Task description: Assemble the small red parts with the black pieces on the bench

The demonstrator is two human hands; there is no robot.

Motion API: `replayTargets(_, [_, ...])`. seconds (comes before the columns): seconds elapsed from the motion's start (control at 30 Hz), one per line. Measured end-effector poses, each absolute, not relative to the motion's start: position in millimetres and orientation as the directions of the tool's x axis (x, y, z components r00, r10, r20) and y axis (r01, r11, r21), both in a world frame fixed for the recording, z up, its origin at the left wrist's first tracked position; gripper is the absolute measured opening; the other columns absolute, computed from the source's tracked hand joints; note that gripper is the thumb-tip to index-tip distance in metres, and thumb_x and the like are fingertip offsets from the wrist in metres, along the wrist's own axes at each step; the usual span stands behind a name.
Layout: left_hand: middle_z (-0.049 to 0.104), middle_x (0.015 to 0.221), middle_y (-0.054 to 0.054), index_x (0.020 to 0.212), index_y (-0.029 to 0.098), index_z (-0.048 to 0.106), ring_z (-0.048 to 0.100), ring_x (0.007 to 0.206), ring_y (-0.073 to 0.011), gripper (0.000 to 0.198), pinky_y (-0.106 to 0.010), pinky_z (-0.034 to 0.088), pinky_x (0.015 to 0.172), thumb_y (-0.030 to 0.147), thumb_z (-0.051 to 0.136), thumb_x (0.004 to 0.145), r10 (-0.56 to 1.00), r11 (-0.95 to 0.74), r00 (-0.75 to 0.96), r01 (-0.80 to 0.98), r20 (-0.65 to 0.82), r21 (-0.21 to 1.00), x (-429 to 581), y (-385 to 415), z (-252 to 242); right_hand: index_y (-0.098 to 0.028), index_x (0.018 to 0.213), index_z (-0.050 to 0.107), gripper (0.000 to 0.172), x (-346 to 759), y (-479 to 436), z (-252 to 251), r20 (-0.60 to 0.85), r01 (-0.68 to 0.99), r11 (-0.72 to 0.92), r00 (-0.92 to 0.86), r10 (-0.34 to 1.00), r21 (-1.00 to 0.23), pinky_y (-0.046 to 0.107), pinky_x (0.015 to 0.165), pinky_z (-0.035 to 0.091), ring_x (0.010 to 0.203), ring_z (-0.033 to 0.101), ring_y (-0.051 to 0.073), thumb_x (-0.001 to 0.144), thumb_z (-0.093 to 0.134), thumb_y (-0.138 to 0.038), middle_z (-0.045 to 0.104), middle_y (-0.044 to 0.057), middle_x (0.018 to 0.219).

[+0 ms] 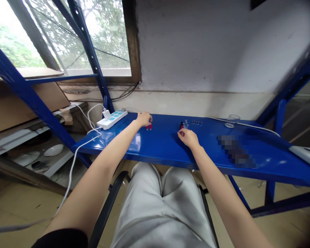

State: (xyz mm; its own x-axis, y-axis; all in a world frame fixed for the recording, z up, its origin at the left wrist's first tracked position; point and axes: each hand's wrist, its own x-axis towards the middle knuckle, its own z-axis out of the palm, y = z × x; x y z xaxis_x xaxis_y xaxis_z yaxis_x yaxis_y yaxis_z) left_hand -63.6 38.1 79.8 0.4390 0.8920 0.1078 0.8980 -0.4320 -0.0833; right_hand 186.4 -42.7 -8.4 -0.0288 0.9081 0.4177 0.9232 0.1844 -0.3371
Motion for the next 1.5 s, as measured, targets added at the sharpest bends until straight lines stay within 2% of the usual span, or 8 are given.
replayTargets(0.3, [0.053, 0.12, -0.009, 0.115, 0.019, 0.053, 0.042, 0.114, -0.0235, 0.033, -0.041, 0.029, 0.094, 0.028, 0.038, 0.086, 0.738, -0.613, 0.574, 0.79, 0.354, -0.002, -28.9, 13.1, 73.1, -0.019, 0.069, 0.063, 0.022, 198.0, -39.4, -7.0, 0.282, 0.921, -0.166, 0.274, 0.92, -0.352, 0.034, 0.071, 0.036, 0.078, 0.058, 0.023, 0.078, 0.048, -0.034, 0.064, 0.008, 0.073])
replayTargets(0.53, [0.033, 0.14, -0.009, 0.141, 0.03, 0.012, 0.035, 0.121, -0.0284, 0.055, -0.048, 0.032, 0.093, 0.035, 0.029, 0.089, 0.768, -0.637, 0.614, 0.761, 0.183, 0.123, 32.2, -7.8, 22.4, -0.016, 0.083, 0.066, 0.028, 201.8, -37.8, -14.8, 0.397, 0.914, -0.201, 0.341, 0.852, -0.353, 0.044, 0.078, 0.035, 0.096, 0.049, 0.029, 0.077, 0.049, -0.037, 0.061, 0.015, 0.096])
replayTargets(0.63, [0.03, 0.142, -0.01, 0.142, 0.032, 0.006, 0.034, 0.122, -0.0296, 0.057, -0.05, 0.031, 0.093, 0.034, 0.027, 0.089, 0.813, -0.577, 0.543, 0.799, 0.209, 0.17, 55.6, -9.5, 5.2, -0.015, 0.087, 0.066, 0.028, 201.1, -37.2, -15.2, 0.383, 0.916, -0.208, 0.338, 0.86, -0.343, 0.046, 0.08, 0.034, 0.099, 0.047, 0.03, 0.078, 0.049, -0.036, 0.06, 0.016, 0.099])
replayTargets(0.8, [0.041, 0.133, -0.01, 0.137, 0.029, 0.027, 0.04, 0.114, -0.0285, 0.047, -0.048, 0.033, 0.09, 0.027, 0.027, 0.09, 0.822, -0.54, 0.483, 0.829, 0.302, 0.145, 77.3, -9.1, -3.2, -0.016, 0.09, 0.067, 0.029, 200.0, -35.5, -13.8, 0.348, 0.916, -0.221, 0.337, 0.875, -0.334, 0.047, 0.081, 0.034, 0.101, 0.047, 0.031, 0.079, 0.048, -0.034, 0.059, 0.016, 0.102])
replayTargets(1.03, [0.059, 0.104, -0.01, 0.1, 0.019, 0.059, 0.049, 0.102, -0.0241, 0.028, -0.042, 0.034, 0.086, 0.022, 0.033, 0.089, 0.749, -0.585, 0.493, 0.806, 0.443, 0.093, 71.5, -9.7, 4.3, -0.018, 0.09, 0.068, 0.028, 200.4, -29.4, -14.8, 0.318, 0.902, -0.251, 0.367, 0.874, -0.351, 0.046, 0.082, 0.033, 0.102, 0.047, 0.03, 0.079, 0.048, -0.036, 0.06, 0.014, 0.102])
replayTargets(1.13, [0.061, 0.1, -0.008, 0.095, 0.019, 0.06, 0.051, 0.098, -0.0222, 0.021, -0.039, 0.037, 0.084, 0.024, 0.041, 0.087, 0.765, -0.572, 0.424, 0.794, 0.485, 0.208, 58.9, -8.4, 5.0, -0.019, 0.09, 0.068, 0.028, 200.2, -25.9, -15.4, 0.3, 0.893, -0.262, 0.379, 0.875, -0.365, 0.046, 0.083, 0.032, 0.103, 0.047, 0.029, 0.078, 0.049, -0.036, 0.06, 0.014, 0.103])
replayTargets(1.33, [0.067, 0.085, -0.004, 0.089, 0.018, 0.061, 0.06, 0.078, -0.0147, 0.013, -0.029, 0.046, 0.075, 0.023, 0.054, 0.08, 0.809, -0.541, 0.163, 0.584, 0.565, 0.606, 33.3, -7.8, -4.5, -0.02, 0.088, 0.069, 0.025, 200.0, -17.4, -18.6, 0.29, 0.861, -0.296, 0.433, 0.854, -0.413, 0.043, 0.082, 0.031, 0.098, 0.048, 0.027, 0.076, 0.052, -0.034, 0.062, 0.01, 0.099])
replayTargets(1.5, [0.067, 0.079, -0.005, 0.082, 0.016, 0.061, 0.061, 0.072, -0.0128, 0.008, -0.026, 0.049, 0.071, 0.021, 0.057, 0.077, 0.808, -0.546, 0.04, 0.426, 0.588, 0.721, 26.3, -13.2, -12.8, -0.02, 0.086, 0.068, 0.022, 201.2, -12.5, -19.0, 0.286, 0.845, -0.31, 0.457, 0.843, -0.436, 0.039, 0.078, 0.031, 0.095, 0.049, 0.026, 0.075, 0.053, -0.032, 0.062, 0.01, 0.095])
